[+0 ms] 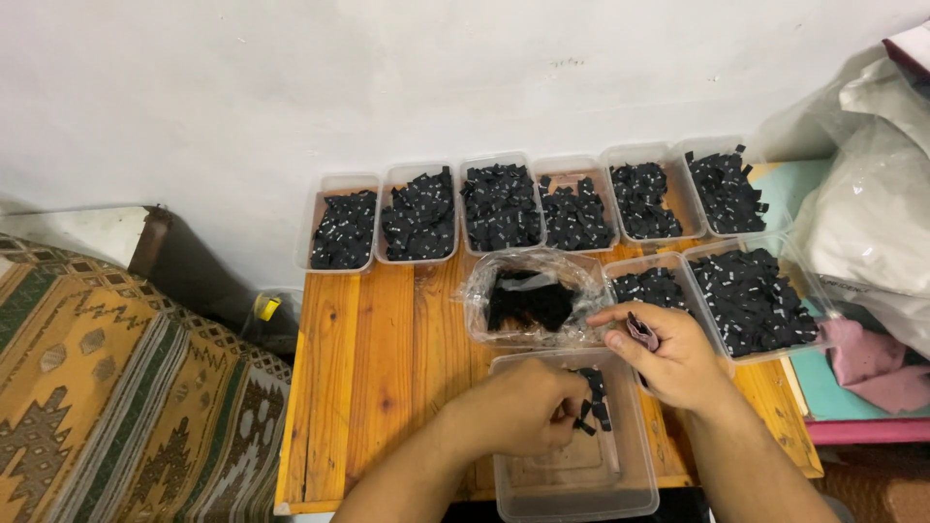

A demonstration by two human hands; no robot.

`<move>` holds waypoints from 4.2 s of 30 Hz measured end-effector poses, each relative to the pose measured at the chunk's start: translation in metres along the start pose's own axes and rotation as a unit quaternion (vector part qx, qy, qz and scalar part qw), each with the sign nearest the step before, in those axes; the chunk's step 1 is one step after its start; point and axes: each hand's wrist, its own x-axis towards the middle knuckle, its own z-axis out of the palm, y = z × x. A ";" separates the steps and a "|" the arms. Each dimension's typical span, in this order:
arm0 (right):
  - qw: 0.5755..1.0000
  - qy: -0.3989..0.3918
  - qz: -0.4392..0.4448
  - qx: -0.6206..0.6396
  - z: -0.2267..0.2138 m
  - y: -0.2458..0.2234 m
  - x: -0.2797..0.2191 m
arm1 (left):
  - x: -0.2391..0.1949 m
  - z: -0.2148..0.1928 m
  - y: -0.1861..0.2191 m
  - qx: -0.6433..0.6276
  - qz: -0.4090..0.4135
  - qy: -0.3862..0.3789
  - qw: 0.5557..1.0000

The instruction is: The person repeatedly picks small black fabric pieces from a clear plastic container, folds each piece in half by hand, and places the folded pieces back into the same container. The process continues throughout the clip with multiple pieces handled one at a time.

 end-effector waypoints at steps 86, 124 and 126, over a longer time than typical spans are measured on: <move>0.988 0.141 -0.049 0.031 0.022 0.002 0.020 | 0.033 -0.004 -0.018 -0.236 0.114 0.521 0.812; 0.960 0.184 -0.168 -0.127 0.020 -0.002 0.012 | 0.031 -0.005 -0.019 -0.139 0.162 0.551 0.807; 0.972 0.165 -0.143 -0.085 0.020 0.005 0.009 | 0.031 0.001 -0.017 -0.188 0.135 0.526 0.819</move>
